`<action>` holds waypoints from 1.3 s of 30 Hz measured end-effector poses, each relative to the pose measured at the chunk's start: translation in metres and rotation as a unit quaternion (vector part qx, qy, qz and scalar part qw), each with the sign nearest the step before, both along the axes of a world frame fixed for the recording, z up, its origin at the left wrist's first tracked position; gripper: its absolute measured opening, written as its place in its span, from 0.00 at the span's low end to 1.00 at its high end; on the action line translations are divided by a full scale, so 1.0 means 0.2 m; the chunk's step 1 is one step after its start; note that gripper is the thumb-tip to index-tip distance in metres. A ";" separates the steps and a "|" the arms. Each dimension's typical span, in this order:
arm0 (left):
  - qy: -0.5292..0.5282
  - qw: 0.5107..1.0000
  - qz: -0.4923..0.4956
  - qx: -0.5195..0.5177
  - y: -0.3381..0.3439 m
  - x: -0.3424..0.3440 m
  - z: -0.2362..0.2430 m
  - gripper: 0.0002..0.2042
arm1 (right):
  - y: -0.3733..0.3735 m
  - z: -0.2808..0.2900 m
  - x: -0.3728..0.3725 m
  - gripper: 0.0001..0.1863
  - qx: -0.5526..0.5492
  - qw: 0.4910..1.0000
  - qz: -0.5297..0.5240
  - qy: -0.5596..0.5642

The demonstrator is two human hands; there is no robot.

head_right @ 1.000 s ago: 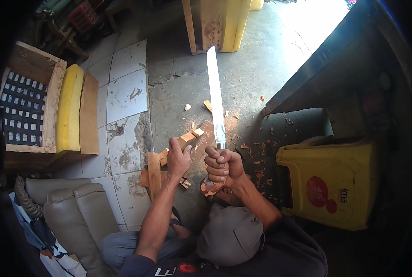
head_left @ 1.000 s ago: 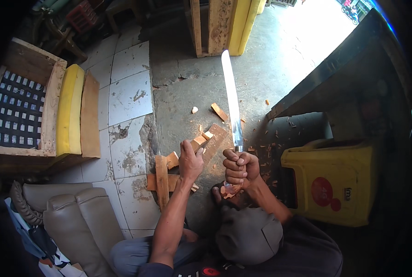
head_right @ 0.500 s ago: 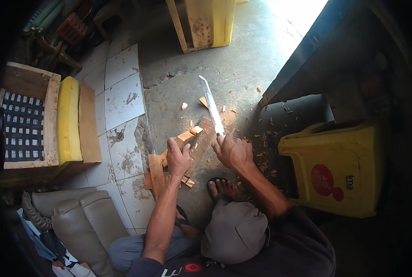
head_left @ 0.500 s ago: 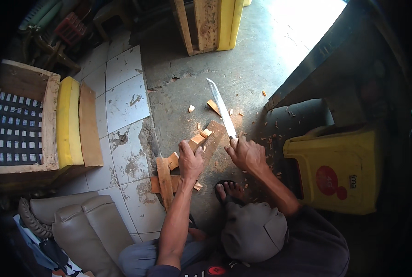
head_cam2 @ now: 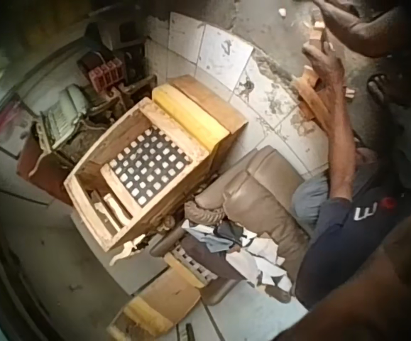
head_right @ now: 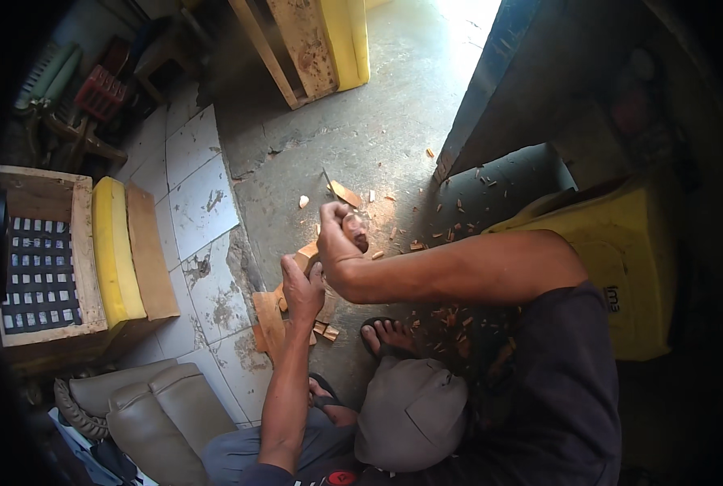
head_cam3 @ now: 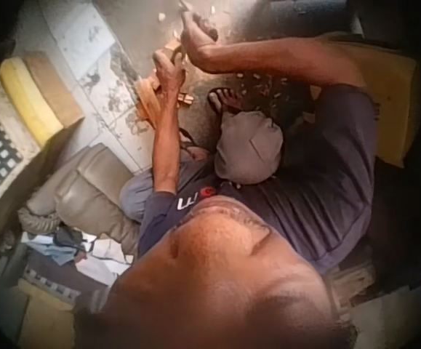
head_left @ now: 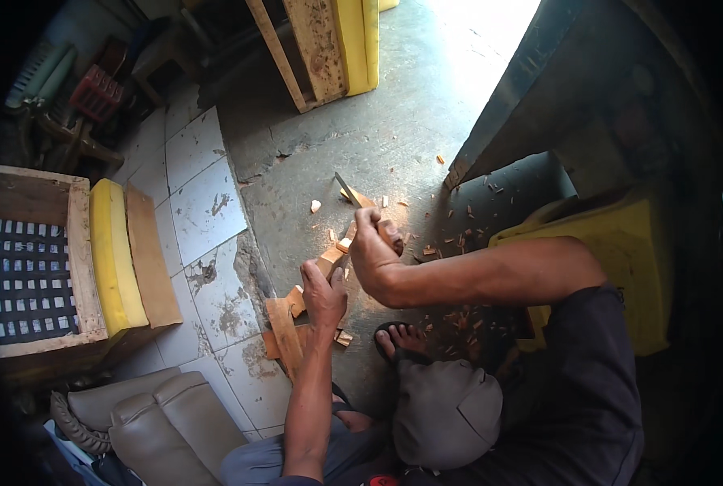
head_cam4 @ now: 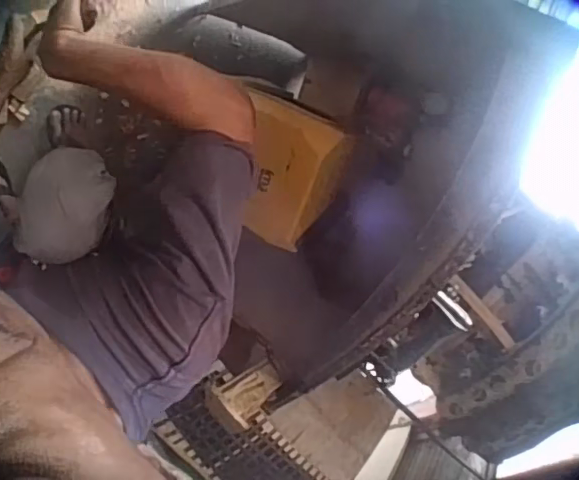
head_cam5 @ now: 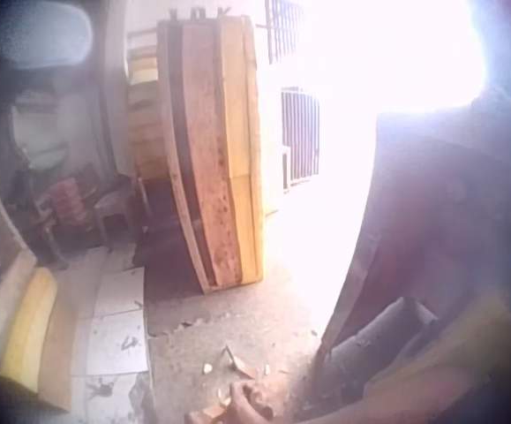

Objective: The person carves a wood piece with a machete, refines the shape with a knife, and uses a hand drill to make a hole in the wood.

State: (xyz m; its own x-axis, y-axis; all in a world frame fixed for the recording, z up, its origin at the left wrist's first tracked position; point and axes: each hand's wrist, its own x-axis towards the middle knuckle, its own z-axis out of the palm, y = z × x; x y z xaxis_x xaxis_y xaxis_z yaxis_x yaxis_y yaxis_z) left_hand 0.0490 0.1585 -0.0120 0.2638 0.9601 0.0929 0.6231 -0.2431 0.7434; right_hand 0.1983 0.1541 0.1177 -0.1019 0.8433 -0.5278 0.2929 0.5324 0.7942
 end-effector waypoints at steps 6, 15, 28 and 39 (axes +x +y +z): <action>0.005 0.999 -0.021 0.028 0.00 -0.02 -0.02 0.23 | -0.01 -0.01 -0.17 0.07 -0.016 0.999 0.024 0.028; 0.020 1.000 0.007 -0.004 0.02 -0.04 -0.07 0.27 | -0.01 -0.02 -0.19 0.04 -0.026 0.998 0.004 0.064; -0.002 0.997 -0.042 0.057 0.00 -0.07 -0.04 0.22 | 0.04 -0.02 -0.21 0.06 -0.010 0.999 0.030 0.027; -0.046 0.999 -0.001 0.027 -0.02 -0.04 -0.02 0.17 | 0.10 0.15 -0.18 0.06 0.005 0.997 0.022 0.078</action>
